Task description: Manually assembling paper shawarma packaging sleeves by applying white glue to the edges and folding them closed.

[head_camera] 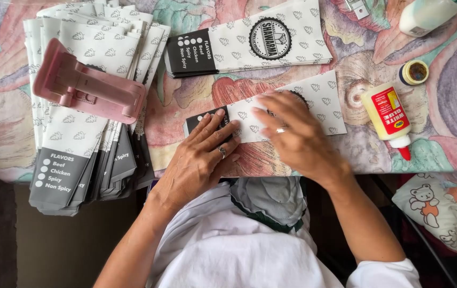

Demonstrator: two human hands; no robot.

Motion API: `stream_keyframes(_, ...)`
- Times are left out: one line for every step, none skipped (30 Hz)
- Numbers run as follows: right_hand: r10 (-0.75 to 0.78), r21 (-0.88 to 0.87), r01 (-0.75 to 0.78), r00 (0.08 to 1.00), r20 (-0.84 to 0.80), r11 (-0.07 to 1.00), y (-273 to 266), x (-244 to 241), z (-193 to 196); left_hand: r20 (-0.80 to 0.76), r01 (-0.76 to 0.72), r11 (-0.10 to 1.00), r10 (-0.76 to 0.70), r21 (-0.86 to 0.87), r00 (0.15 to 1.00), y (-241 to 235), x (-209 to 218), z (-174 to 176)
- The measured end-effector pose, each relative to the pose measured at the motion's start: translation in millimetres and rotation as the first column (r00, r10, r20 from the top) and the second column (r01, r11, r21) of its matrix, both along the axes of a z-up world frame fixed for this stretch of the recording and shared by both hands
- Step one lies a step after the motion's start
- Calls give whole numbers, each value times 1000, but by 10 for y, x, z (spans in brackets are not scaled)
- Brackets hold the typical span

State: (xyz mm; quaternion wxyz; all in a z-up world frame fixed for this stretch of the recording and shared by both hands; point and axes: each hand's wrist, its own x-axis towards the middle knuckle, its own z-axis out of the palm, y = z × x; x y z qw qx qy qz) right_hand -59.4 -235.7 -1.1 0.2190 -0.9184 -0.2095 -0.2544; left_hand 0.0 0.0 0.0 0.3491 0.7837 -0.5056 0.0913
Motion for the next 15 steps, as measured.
stream_keyframes(2, 2, -2, 1000, 2, 1000, 1, 1, 24, 2, -2, 1000, 2, 2, 1000, 52, 8, -34)
stream_keyframes(-29, -125, 10, 988, -154, 992, 4, 3, 45, 12, 17, 998, -18, 62, 1000, 106, 17, -69)
stream_keyframes(-79, -253, 0, 950, -302, 967, 4, 1, 67, 18, 36, 992, -38, 120, 999, 157, 20, -110)
stream_keyframes(-77, -253, -2, 950, -302, 967, -96, -45, 148, 18, 33, 992, -36, 120, 999, 238, 23, -69)
stream_keyframes(-161, -269, 57, 910, -382, 961, -197, -86, 228, 4, 34, 987, -35, 155, 999, 320, 23, -30)
stream_keyframes(-242, -291, 114, 855, -458, 950, -299, -128, 305, -11, 36, 981, -34, 189, 999, 401, 22, 6)
stream_keyframes(-240, -291, 110, 854, -462, 950, -410, -184, 294, -16, 34, 981, -32, 189, 999, 461, 10, 45)
stream_keyframes(-347, -363, 169, 788, -508, 916, -524, -243, 285, -79, 61, 979, -46, 193, 996, 518, -6, 85)
stream_keyframes(-451, -438, 222, 711, -539, 871, -646, -294, 281, -138, 86, 977, -60, 194, 989, 566, -13, 129)
stream_keyframes(-450, -438, 219, 712, -539, 872, -644, -278, 270, -139, 84, 977, -58, 194, 989, 534, -64, 132)
stream_keyframes(-469, -447, 226, 678, -566, 865, -644, -272, 264, -70, -11, 989, 22, 150, 997, 496, -108, 138)
stream_keyframes(-488, -457, 233, 643, -590, 859, -644, -270, 263, -5, -104, 989, 105, 100, 994, 458, -155, 147)
stream_keyframes(-489, -457, 234, 647, -585, 858, -651, -274, 263, 1, -106, 990, 106, 97, 994, 400, -172, 140)
stream_keyframes(-488, -463, 234, 664, -566, 855, -656, -275, 264, 75, -184, 982, 182, 31, 981, 344, -186, 134)
stream_keyframes(-485, -466, 231, 678, -552, 854, -644, -283, 254, 138, -256, 966, 258, -35, 956, 305, -207, 133)
